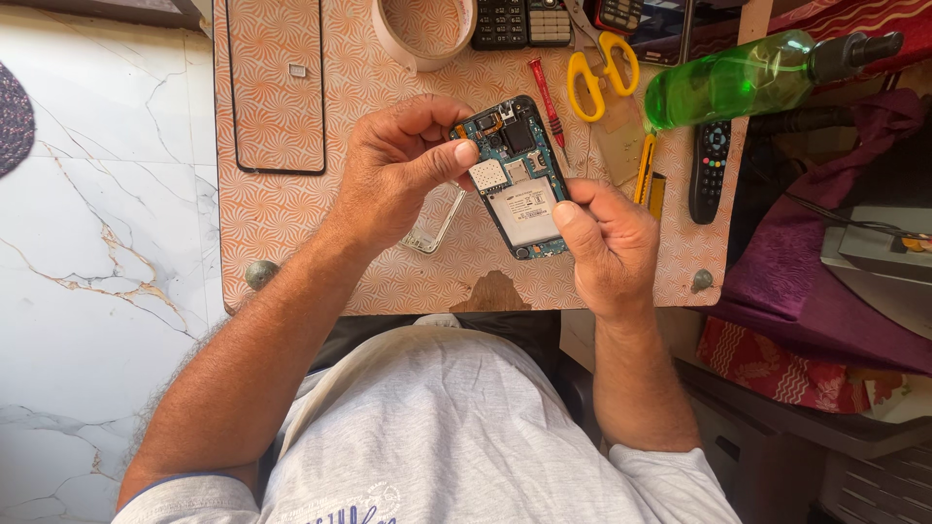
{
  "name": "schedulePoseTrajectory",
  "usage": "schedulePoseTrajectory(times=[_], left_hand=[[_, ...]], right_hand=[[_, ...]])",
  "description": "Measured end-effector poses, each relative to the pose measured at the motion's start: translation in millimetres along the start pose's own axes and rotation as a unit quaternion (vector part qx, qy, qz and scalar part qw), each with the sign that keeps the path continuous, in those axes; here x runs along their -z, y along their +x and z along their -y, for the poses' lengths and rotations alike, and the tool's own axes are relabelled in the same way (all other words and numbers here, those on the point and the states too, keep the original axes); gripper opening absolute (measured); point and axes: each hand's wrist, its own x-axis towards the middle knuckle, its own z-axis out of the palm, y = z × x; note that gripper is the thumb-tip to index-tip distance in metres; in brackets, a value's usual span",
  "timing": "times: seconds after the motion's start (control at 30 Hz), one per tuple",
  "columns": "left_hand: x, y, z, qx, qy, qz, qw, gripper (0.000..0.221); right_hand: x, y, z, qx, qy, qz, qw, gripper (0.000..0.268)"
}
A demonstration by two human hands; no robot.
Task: The person cleans the internal components of a disassembled mobile phone by hand using a brush and liquid from a spray bottle, then fits the motherboard and screen into the phone's frame.
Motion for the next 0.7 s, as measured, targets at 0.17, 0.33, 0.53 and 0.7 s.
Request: schedulePoseTrajectory(times=[0.17,0.33,0.53,0.7], left_hand=[[1,0,3,-0.005,-0.012,0.000,1.000,0.027],[-1,0,0,0.000,-0.008,0.003,1.000,0.026],[-4,-4,-16,0.023,0.005,0.033,0.999,0.031],[-11,-4,-12,0.038,0.065,0.056,0.996,0.031]], right_hand=[[2,0,0,0.014,-0.032,0.007,0.999,0.020],[4,-1,-1,-0.002,0.010,0.006,1.000,0.019],[6,1,-1,-0.040,0.121,0.026,0.992,0.018],[5,0,1,-0.042,0.026,0.053,0.997,0.016]])
